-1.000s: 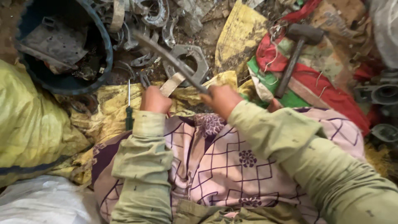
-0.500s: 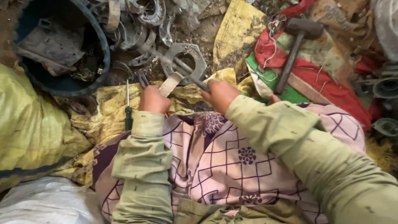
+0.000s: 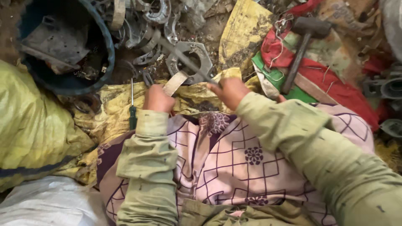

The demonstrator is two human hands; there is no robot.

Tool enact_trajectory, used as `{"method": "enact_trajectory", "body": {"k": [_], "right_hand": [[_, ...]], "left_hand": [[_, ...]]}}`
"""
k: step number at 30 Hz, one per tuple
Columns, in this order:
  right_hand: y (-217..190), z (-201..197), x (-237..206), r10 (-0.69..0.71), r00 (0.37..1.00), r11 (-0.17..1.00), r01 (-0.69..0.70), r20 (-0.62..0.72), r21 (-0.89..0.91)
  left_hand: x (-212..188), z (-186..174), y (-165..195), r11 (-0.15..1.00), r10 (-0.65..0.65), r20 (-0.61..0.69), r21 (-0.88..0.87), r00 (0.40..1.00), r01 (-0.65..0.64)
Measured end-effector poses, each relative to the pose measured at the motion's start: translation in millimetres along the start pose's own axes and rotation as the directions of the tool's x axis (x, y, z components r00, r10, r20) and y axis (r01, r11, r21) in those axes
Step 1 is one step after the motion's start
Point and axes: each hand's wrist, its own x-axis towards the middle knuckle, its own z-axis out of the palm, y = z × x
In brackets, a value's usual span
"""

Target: The person sits on the floor and uses a hammer and a metal rod to repeatedly strike and shape a small metal component. The person adjusts the component's position and continues hammering throughout the clip.

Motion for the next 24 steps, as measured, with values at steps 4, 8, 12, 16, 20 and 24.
{"method": "enact_trajectory", "body": {"k": [4,8,12,16,20,24], "right_hand": [[1.0,-13.3,-19.1,-0.12,0.946,0.973,0.172,-0.301,0.153],[-0.3,0.7,-22.7,-0.087,0.97,0.958,0.144,-0.228,0.247],[4.5,15.0,3.0,-0.107,0.994,0.989,0.103,-0.037,-0.104],[1.4,-0.8,5.2,-0.049,0.99,0.996,0.058,-0.13,0.073],[-5.6,-7.3,-25.7,-0.049,0.958,0.932,0.146,-0.283,0.332],[-2.0,8.4,-12.4,-0.156,0.984,0.98,0.165,-0.089,0.114]], "left_hand": [[6.6,5.9,4.6,0.996,-0.093,0.043,-0.002,0.995,0.094],[7.7,9.9,-1.8,1.0,-0.008,-0.03,0.001,1.0,0.008],[15.8,10.2,-7.0,0.997,0.003,0.003,0.078,1.0,-0.004],[13.2,16.7,-12.0,0.992,0.027,-0.034,-0.125,0.999,-0.031],[19.9,20.8,-11.2,0.99,-0.03,0.016,-0.135,0.999,0.032],[20.2,25.1,-24.7,0.995,0.026,-0.029,-0.091,0.999,-0.028]]}}
